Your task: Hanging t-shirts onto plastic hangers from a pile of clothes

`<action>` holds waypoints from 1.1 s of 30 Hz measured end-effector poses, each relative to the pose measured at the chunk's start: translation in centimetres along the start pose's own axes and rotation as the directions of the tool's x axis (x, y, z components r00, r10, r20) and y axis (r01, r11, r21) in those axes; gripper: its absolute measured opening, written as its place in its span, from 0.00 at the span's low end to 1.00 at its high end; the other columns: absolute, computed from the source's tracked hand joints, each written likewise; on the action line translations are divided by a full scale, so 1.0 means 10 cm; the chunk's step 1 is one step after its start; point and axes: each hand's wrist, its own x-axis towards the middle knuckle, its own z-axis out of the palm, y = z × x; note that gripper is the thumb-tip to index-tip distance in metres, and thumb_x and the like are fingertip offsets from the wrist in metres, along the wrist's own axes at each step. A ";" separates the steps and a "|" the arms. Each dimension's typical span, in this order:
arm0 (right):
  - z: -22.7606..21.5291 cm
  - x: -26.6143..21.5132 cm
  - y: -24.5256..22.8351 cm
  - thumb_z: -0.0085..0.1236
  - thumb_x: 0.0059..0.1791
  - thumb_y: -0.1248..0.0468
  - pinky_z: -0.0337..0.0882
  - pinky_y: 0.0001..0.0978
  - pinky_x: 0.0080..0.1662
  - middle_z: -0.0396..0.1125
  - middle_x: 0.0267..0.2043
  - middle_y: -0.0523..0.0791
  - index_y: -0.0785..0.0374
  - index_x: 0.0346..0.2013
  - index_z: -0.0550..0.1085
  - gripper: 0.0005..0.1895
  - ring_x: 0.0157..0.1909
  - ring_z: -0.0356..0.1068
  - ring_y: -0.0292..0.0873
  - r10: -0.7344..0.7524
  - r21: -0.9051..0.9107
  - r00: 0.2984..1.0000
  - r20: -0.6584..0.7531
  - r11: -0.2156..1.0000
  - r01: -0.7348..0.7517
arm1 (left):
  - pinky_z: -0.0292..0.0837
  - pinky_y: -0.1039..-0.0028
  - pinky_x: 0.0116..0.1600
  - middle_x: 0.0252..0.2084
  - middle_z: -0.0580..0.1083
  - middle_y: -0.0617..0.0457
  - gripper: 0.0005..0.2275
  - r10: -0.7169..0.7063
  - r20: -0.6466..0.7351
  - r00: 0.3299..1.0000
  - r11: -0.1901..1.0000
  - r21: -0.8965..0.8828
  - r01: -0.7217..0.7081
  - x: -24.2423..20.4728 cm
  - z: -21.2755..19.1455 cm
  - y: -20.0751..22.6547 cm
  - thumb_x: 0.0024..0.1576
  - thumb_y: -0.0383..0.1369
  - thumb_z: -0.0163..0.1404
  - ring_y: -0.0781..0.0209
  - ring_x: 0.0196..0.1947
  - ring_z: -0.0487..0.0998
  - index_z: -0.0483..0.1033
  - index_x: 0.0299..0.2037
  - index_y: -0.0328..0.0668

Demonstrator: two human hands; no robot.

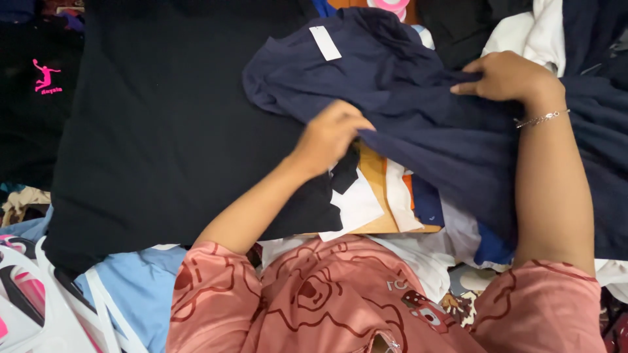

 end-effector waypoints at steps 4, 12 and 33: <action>0.02 0.10 0.03 0.59 0.54 0.50 0.73 0.45 0.49 0.77 0.48 0.54 0.65 0.57 0.78 0.25 0.43 0.77 0.59 -0.064 0.065 0.994 -0.092 0.995 0.070 | 0.67 0.76 0.43 0.43 0.70 0.51 0.20 -0.162 -0.201 0.966 0.987 -0.057 0.153 -0.08 -0.37 -0.25 0.47 0.11 0.44 0.59 0.36 0.71 0.83 0.40 0.43; 0.22 0.32 -0.28 0.59 0.61 0.64 0.67 0.39 0.35 0.71 0.32 0.52 0.72 0.48 0.79 0.11 0.27 0.64 0.47 -0.147 0.362 0.846 -0.513 0.857 0.368 | 0.67 0.75 0.58 0.49 0.72 0.50 0.14 -0.421 -0.624 0.659 0.906 -0.250 0.342 -0.28 -0.96 -0.73 0.55 0.13 0.41 0.59 0.50 0.74 0.78 0.42 0.36; 0.36 0.84 0.34 0.55 0.60 0.58 0.78 0.26 0.52 0.74 0.52 0.48 0.75 0.57 0.74 0.21 0.48 0.74 0.37 0.377 0.668 0.560 -0.738 0.295 0.683 | 0.73 0.69 0.58 0.59 0.75 0.37 0.27 -0.789 -0.324 0.523 0.367 -0.930 -0.023 -0.16 -1.89 -1.29 0.61 0.38 0.41 0.52 0.51 0.78 0.64 0.71 0.35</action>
